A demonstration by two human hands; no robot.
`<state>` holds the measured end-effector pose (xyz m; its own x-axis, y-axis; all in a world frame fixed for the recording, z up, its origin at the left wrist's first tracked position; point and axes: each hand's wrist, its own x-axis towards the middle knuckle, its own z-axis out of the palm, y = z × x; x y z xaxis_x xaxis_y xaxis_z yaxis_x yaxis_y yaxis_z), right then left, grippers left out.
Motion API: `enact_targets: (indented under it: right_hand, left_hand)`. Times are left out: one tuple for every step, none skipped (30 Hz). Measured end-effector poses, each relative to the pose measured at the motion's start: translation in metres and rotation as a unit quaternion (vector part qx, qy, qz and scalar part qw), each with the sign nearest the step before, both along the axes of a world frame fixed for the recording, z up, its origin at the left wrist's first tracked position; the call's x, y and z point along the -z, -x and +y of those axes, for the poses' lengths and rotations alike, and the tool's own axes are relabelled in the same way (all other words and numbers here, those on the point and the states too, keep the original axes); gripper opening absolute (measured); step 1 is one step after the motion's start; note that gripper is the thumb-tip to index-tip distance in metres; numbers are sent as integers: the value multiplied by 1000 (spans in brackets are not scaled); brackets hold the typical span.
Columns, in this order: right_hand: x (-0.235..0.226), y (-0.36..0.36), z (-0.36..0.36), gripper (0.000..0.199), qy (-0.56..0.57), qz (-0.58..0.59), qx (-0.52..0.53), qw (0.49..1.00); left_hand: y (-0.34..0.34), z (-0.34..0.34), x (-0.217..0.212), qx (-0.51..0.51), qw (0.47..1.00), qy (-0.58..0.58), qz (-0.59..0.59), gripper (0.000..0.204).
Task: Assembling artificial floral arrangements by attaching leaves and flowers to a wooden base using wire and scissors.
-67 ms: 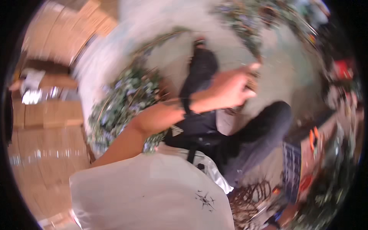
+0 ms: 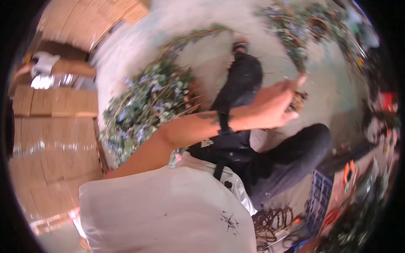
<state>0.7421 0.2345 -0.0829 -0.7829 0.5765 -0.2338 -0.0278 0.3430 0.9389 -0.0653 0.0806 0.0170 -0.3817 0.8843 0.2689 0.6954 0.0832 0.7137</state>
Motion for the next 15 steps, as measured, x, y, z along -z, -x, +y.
enact_targets:
  right_hand:
    - [1, 15, 17, 33, 2, 28, 37, 999]
    - [1, 28, 29, 34, 5, 53, 79, 995]
    - [0, 40, 30, 35, 11, 79, 127, 989]
    - [-4, 42, 23, 36, 9, 101, 183, 978]
    - [-8, 44, 15, 37, 9, 122, 241, 963]
    - [-14, 44, 3, 38, 7, 144, 301, 943]
    - [-23, 42, -12, 39, 2, 163, 363, 918]
    - [-30, 41, -26, 41, -3, 183, 424, 887]
    - [-30, 43, -38, 42, -5, 209, 482, 851]
    - [-43, 48, -45, 35, 41, 413, 350, 840]
    - [-56, 51, -49, 35, 34, 410, 349, 842]
    - [-58, 61, -41, 34, 70, 384, 296, 872]
    - [-62, 71, -35, 33, 104, 358, 242, 896]
    - [-91, 142, -62, 34, 162, 309, 160, 923]
    - [-96, 183, -75, 34, 161, 310, 157, 924]
  left_hand:
    - [1, -10, 2, -16, 999, -51, 6, 96]
    - [6, -27, 2, -43, 998, -44, 8, 96]
    - [10, -44, -5, -46, 996, -80, -7, 92]
    - [15, -57, -8, -40, 991, -122, -26, 89]
    - [25, -75, -5, -50, 991, -120, -26, 89]
    - [40, -99, 0, -66, 989, -130, 10, 80]
    - [54, -124, 8, -78, 986, -141, 44, 73]
    - [69, -150, 17, -131, 986, -96, 41, 64]
    - [82, -181, 29, -184, 980, -53, 44, 55]
    - [109, -214, 55, -229, 972, 6, 46, 44]
    - [132, -232, 70, -275, 956, 102, -10, 40]
    - [156, -263, 95, -324, 933, 160, -14, 39]
    - [180, -297, 127, -367, 905, 199, 80, 41]
    - [201, -317, 145, -371, 895, 241, 49, 47]
    - [220, -337, 156, -400, 874, 272, 45, 47]
